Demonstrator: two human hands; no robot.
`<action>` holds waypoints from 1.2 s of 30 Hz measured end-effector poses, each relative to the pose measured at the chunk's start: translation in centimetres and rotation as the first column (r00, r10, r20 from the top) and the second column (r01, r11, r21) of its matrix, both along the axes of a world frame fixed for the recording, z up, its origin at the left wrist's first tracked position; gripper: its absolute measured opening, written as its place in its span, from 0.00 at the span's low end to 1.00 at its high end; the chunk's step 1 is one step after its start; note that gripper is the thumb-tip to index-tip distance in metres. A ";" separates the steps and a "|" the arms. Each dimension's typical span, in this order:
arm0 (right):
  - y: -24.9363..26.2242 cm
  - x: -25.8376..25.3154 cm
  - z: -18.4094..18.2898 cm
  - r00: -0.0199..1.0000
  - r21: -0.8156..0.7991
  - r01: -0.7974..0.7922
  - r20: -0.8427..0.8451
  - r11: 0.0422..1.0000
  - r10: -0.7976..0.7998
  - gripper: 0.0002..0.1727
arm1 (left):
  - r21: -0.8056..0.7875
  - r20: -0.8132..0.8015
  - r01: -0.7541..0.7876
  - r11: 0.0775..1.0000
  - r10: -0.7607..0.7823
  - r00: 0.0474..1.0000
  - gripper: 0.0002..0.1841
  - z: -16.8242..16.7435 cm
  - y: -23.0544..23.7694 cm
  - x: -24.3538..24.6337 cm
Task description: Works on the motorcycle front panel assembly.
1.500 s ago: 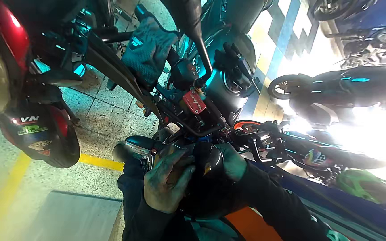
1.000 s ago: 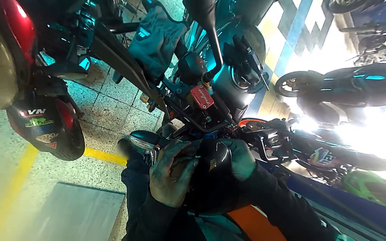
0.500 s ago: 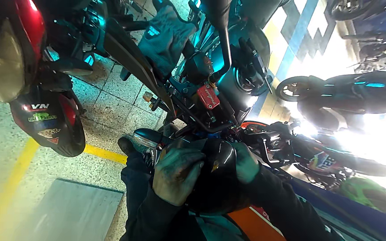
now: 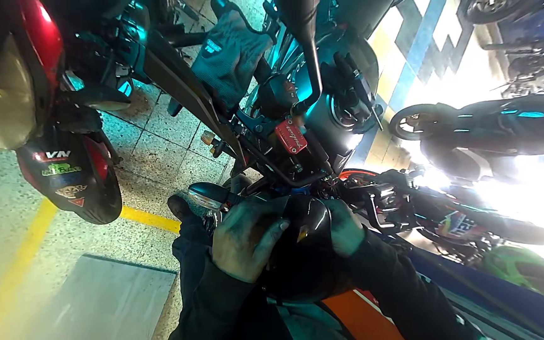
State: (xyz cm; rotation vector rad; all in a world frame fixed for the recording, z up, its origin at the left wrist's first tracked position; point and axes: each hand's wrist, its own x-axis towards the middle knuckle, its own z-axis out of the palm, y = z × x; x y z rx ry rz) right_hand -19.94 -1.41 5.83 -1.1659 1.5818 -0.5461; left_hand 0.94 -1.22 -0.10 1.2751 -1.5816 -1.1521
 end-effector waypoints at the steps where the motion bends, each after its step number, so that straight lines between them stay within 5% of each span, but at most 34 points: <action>1: 0.0 0.0 0.0 1.000 0.008 -0.006 -0.014 1.000 0.006 0.07 | -0.034 0.048 0.008 0.999 -0.006 0.999 0.14 0.0 0.0 -0.1; 4: 0.0 0.0 0.0 1.000 0.000 -0.019 -0.017 1.000 0.019 0.06 | -0.118 0.054 0.114 0.986 -0.108 0.993 0.09 0.4 -0.2 0.1; 8: 0.0 -0.1 -0.1 1.000 -0.002 -0.010 -0.008 1.000 0.010 0.07 | -0.040 0.074 0.147 0.988 -0.144 0.987 0.22 0.6 -0.5 0.4; 11: -0.1 0.1 0.0 1.000 -0.011 0.001 -0.015 1.000 -0.002 0.08 | -0.146 0.184 0.140 0.979 -0.112 0.977 0.15 0.4 -0.7 0.1; 13: -0.1 0.1 0.0 1.000 -0.007 -0.005 -0.021 1.000 0.005 0.08 | -0.132 0.117 0.202 0.971 -0.187 0.975 0.10 0.7 -0.9 0.4; 16: -0.2 -0.1 0.0 1.000 0.038 -0.010 -0.029 0.999 0.011 0.07 | -0.001 0.101 0.216 0.976 -0.214 0.972 0.25 1.1 -1.3 0.8; 19: -0.4 -0.1 0.3 0.999 0.068 -0.029 -0.037 0.997 0.032 0.06 | -0.128 0.197 0.182 0.975 -0.154 0.968 0.16 0.9 -1.4 0.4; 21: -0.1 -0.5 -0.4 0.998 0.044 -0.050 -0.023 0.998 0.051 0.06 | -0.136 0.104 0.252 0.958 -0.239 0.965 0.10 1.2 -1.6 0.6; 24: 1.1 -2.2 -3.4 0.985 -0.128 -0.098 0.128 0.987 0.115 0.08 | -0.051 0.114 0.235 0.971 -0.228 0.967 0.20 1.3 -1.8 0.6; 28: -0.4 -0.2 0.3 0.999 0.084 -0.039 -0.028 0.996 0.041 0.08 | -0.154 0.230 0.235 0.960 -0.196 0.953 0.12 1.2 -1.7 0.4; 32: 1.2 -2.3 -3.6 0.981 -0.157 -0.113 0.141 0.981 0.135 0.08 | -0.049 0.184 0.262 0.964 -0.249 0.951 0.22 1.3 -1.7 0.8; 36: 0.4 -0.8 -1.6 0.999 -0.042 -0.040 0.028 0.998 0.041 0.07 | -0.155 0.258 0.265 0.952 -0.220 0.941 0.09 0.8 -1.5 0.8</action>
